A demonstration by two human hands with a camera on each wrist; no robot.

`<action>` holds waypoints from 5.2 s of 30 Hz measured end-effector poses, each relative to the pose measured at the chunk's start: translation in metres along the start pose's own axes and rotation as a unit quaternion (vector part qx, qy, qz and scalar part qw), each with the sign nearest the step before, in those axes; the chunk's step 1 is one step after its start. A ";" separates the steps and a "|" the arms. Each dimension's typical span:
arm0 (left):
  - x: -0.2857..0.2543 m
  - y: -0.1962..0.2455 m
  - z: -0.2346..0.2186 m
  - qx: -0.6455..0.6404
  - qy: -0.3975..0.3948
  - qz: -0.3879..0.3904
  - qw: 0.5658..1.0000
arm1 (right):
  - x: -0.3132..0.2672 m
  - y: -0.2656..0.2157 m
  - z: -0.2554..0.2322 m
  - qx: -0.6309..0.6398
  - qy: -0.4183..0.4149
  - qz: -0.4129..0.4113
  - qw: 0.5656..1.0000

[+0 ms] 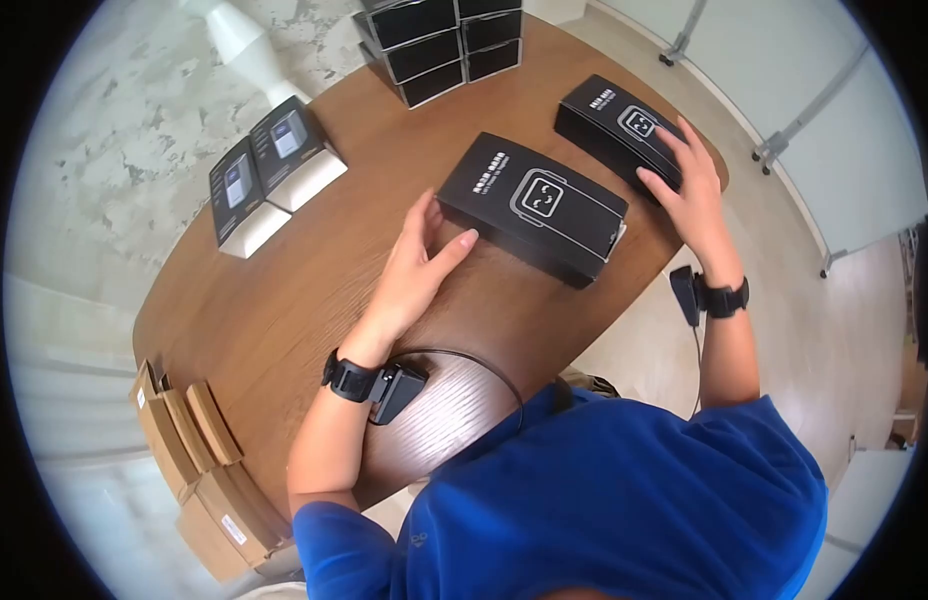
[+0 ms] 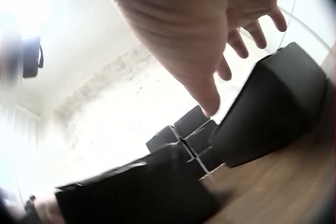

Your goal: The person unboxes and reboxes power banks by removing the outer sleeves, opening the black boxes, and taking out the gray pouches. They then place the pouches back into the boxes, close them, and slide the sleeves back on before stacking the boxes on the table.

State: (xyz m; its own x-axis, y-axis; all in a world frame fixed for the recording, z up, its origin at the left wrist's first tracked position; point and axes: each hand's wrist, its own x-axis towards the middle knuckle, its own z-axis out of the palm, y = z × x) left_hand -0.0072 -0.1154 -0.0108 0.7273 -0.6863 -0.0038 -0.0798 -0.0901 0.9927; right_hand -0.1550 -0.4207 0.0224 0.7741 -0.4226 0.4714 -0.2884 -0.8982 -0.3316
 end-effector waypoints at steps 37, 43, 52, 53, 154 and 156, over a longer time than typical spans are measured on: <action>-0.007 0.027 -0.085 0.416 0.315 0.188 0.832 | -0.059 -0.087 0.041 0.170 -0.045 -0.102 0.979; 0.015 0.005 -0.145 0.669 0.348 0.154 0.638 | -0.059 -0.085 0.042 0.192 -0.047 -0.098 0.975; 0.047 0.032 -0.126 0.742 0.266 0.273 0.552 | -0.062 -0.076 0.037 0.229 -0.026 -0.078 0.970; 0.037 0.044 -0.106 0.731 0.254 0.286 0.565 | -0.062 -0.073 0.037 0.235 -0.012 -0.094 0.967; -0.114 -0.005 -0.090 0.004 0.314 0.062 0.947 | -0.085 -0.166 0.042 0.372 -0.240 -0.275 0.853; -0.115 -0.005 -0.094 -0.013 0.310 0.063 0.949 | -0.083 -0.161 0.041 0.387 -0.239 -0.242 0.857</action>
State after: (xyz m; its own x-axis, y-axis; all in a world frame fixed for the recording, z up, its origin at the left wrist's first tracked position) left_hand -0.0260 0.0320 -0.0040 0.9750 -0.1334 0.1776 -0.1808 -0.0119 0.9835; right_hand -0.1501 -0.2361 0.0030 0.8933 0.2405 0.3796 0.4486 -0.5277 -0.7213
